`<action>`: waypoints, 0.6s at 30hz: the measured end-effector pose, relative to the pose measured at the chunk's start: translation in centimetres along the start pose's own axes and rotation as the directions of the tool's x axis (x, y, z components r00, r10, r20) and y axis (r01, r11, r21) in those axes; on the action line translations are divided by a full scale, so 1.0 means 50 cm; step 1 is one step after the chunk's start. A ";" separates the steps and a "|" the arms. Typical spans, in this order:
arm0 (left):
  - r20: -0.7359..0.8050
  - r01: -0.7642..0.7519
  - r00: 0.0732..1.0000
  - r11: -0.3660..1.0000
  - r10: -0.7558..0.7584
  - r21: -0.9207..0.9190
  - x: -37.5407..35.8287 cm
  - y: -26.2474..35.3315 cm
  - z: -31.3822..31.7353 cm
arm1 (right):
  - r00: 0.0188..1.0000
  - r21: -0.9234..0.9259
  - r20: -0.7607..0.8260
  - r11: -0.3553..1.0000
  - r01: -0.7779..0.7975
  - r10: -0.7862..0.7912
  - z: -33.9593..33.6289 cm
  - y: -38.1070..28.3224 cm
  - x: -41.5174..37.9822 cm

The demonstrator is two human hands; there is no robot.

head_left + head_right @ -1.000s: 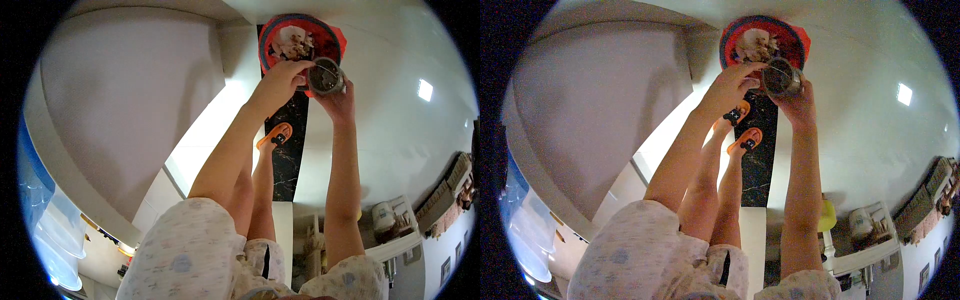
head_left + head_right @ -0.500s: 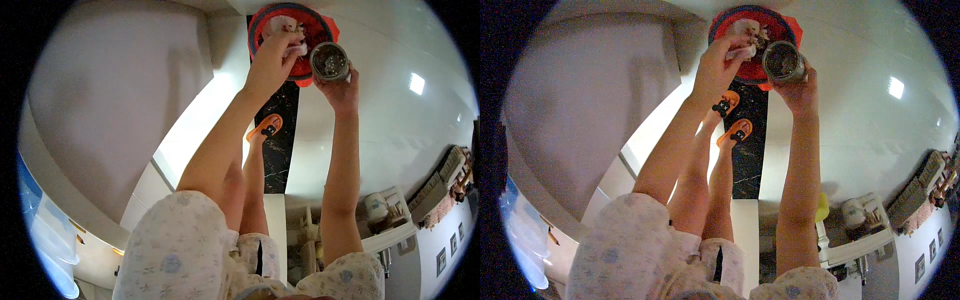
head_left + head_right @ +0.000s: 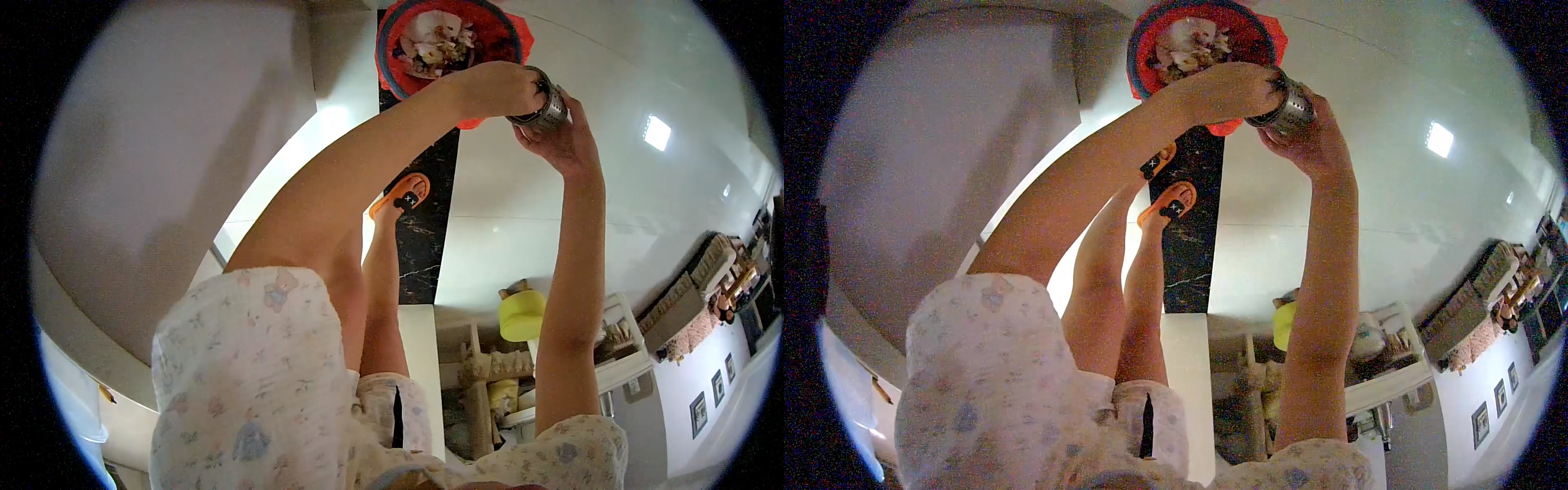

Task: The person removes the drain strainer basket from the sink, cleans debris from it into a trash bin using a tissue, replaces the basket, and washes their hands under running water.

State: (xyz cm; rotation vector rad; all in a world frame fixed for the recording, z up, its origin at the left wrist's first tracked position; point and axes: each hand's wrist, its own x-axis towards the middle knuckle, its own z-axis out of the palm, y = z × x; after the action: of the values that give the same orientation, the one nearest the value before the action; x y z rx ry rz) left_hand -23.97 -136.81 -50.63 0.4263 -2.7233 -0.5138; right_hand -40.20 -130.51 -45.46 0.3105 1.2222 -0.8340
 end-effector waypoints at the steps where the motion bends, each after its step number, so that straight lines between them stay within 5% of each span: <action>1: 0.028 0.008 1.000 0.999 -0.010 0.054 0.002 0.000 0.012 | 0.999 -0.052 0.008 0.997 0.051 -0.051 -0.007 -0.002 0.006; 4: -0.040 0.066 0.997 0.995 -0.069 -0.075 -0.008 -0.003 0.025 | 0.988 -0.120 0.038 0.981 0.153 -0.149 -0.030 0.005 0.013; 7: -0.085 0.333 0.940 0.943 -0.331 0.016 -0.024 0.017 -0.070 | 0.986 -0.014 0.099 0.990 0.137 -0.135 -0.029 0.017 0.013; 10: -0.316 0.331 0.846 0.888 -0.429 -0.320 -0.031 -0.023 -0.083 | 0.979 0.123 0.183 0.990 0.067 -0.089 -0.011 0.012 0.006; 14: -0.264 0.197 0.951 0.973 -0.160 0.119 -0.012 0.012 -0.093 | 0.955 0.235 0.297 0.971 -0.048 -0.025 -0.016 0.019 0.014; 15: -0.185 0.009 0.983 1.000 -0.007 0.009 0.005 -0.007 -0.073 | 0.940 0.254 0.340 0.964 -0.080 -0.012 -0.014 0.019 0.015; 18: 0.016 -0.034 0.999 0.985 0.032 0.172 0.021 0.010 -0.048 | 0.962 0.209 0.273 0.977 -0.042 -0.017 -0.001 0.026 0.003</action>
State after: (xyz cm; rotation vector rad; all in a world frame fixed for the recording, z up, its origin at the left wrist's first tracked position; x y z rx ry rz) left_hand -24.12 -137.41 -48.04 0.4218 -2.7931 -0.2742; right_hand -39.29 -129.65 -45.88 0.3631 0.8732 -0.9650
